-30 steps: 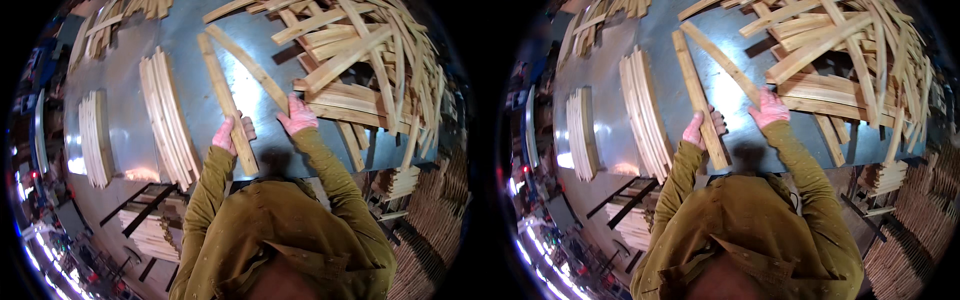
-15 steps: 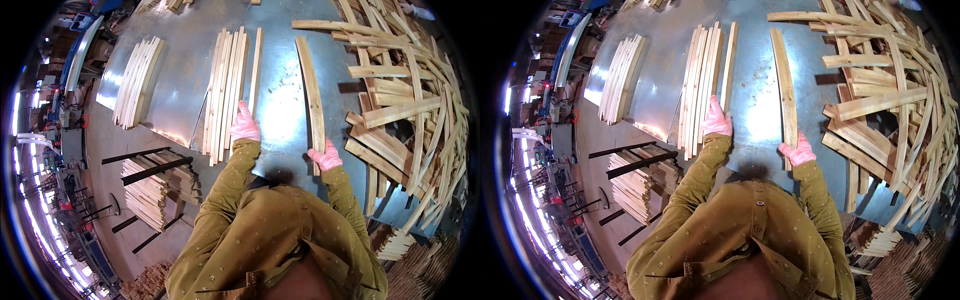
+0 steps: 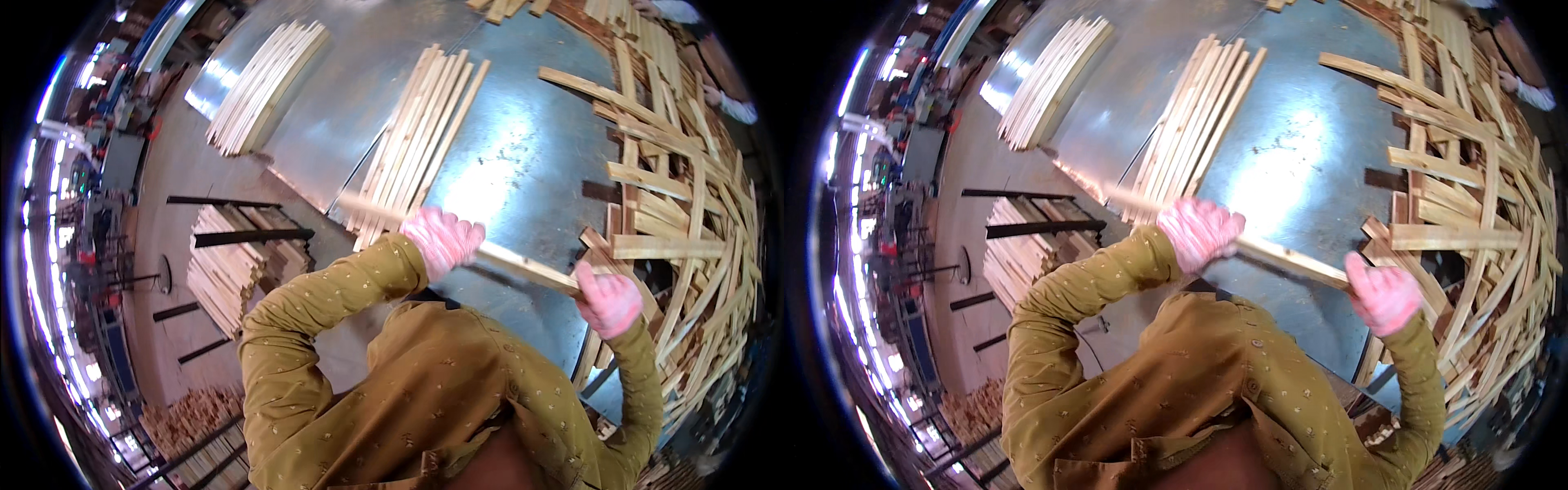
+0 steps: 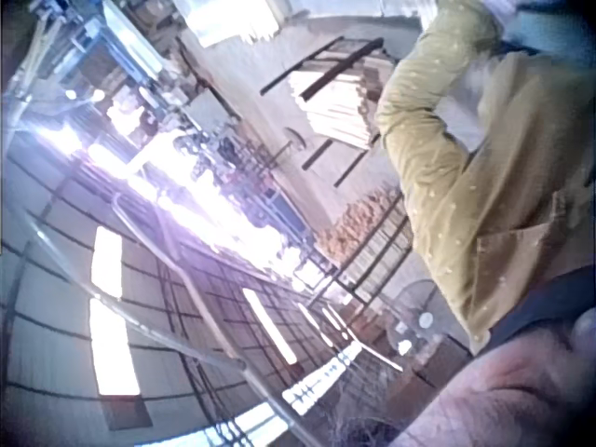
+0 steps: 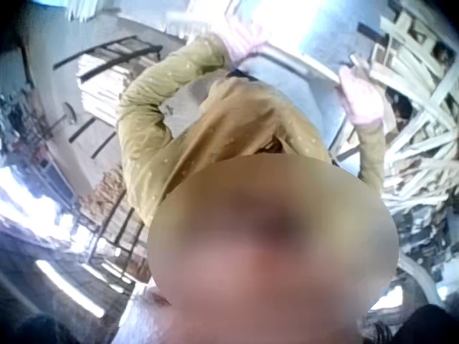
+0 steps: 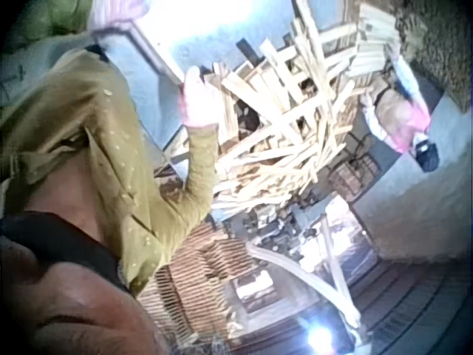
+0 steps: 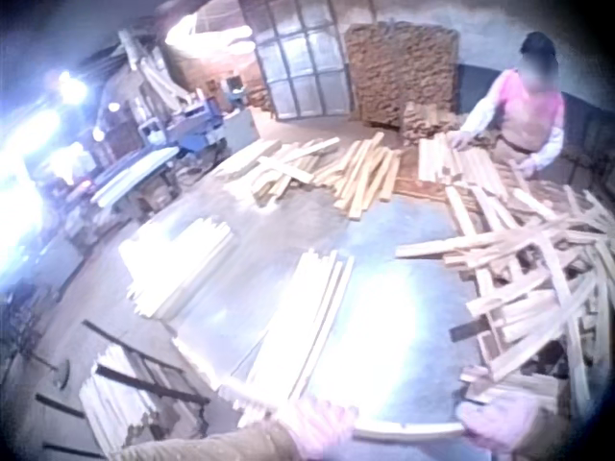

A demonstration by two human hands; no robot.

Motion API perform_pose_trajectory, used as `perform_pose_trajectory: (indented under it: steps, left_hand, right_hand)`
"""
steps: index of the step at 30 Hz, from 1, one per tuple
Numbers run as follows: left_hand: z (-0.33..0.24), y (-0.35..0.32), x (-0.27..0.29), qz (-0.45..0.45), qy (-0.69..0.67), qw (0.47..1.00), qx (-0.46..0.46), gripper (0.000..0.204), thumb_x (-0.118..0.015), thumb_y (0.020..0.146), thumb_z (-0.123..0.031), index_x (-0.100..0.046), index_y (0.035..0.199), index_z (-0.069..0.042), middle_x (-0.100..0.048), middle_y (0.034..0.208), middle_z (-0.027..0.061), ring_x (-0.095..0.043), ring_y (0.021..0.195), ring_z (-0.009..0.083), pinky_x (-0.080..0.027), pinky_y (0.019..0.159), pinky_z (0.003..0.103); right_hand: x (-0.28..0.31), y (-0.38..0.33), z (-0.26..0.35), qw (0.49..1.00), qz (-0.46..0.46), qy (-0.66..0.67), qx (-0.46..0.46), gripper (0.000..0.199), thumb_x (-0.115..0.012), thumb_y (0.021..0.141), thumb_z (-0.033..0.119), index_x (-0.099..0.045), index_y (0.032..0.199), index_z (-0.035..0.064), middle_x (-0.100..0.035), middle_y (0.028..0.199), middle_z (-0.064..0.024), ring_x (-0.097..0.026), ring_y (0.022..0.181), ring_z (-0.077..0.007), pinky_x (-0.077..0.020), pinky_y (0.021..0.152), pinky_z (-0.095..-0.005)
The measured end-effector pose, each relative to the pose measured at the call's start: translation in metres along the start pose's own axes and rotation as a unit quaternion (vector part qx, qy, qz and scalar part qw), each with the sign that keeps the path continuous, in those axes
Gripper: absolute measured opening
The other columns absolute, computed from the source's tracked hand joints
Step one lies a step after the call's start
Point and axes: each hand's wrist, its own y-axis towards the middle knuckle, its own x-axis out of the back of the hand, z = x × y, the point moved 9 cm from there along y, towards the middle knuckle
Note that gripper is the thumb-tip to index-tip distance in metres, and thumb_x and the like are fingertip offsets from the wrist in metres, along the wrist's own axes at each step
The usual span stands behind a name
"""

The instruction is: The person sorts wooden planks on a metal table in a workshop. They pick up planks from a large pile, inspect them, and stack them into neat piles. The person wears pink gloves and a brown jacket while handling the wood.

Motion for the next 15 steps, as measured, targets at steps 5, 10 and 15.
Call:
perform_pose_trajectory:
  steps: [5,10,15]
  left_hand:
    - [0.101,-0.06,-0.072,0.042,-0.251,0.924,0.285,0.035,-0.063,0.091,-0.034,-0.059,0.105,-0.003,-0.066,0.091,0.0126,-0.065,0.083,0.0254,-0.057,0.071,0.037]
    - [0.273,-0.166,-0.085,-0.393,-0.124,0.771,0.486,0.04,-0.061,0.091,-0.04,-0.058,0.113,-0.006,-0.066,0.102,0.0186,-0.064,0.094,0.0361,-0.052,0.081,0.046]
    - [0.365,-0.134,-0.098,-0.28,-0.156,0.774,0.546,0.044,-0.061,0.088,-0.041,-0.054,0.118,-0.01,-0.063,0.112,0.0183,-0.061,0.104,0.0381,-0.048,0.088,0.05]
  right_hand:
    - [0.024,-0.089,-0.109,0.936,-0.216,-0.032,-0.278,0.074,-0.083,0.071,0.013,-0.05,0.136,0.0028,-0.059,0.126,-0.019,-0.06,0.111,-0.0339,-0.0493,0.095,-0.0426]
    - [-0.13,-0.142,-0.129,0.866,0.281,-0.123,-0.395,0.128,-0.081,0.059,0.057,-0.011,0.153,0.0036,-0.026,0.153,-0.0228,-0.024,0.143,-0.0348,-0.0133,0.119,-0.0474]
    - [-0.152,-0.137,-0.14,0.797,0.406,-0.071,-0.442,0.138,-0.081,0.052,0.062,-0.008,0.152,0.0025,-0.029,0.15,-0.0241,-0.025,0.141,-0.0372,-0.0093,0.119,-0.0506]
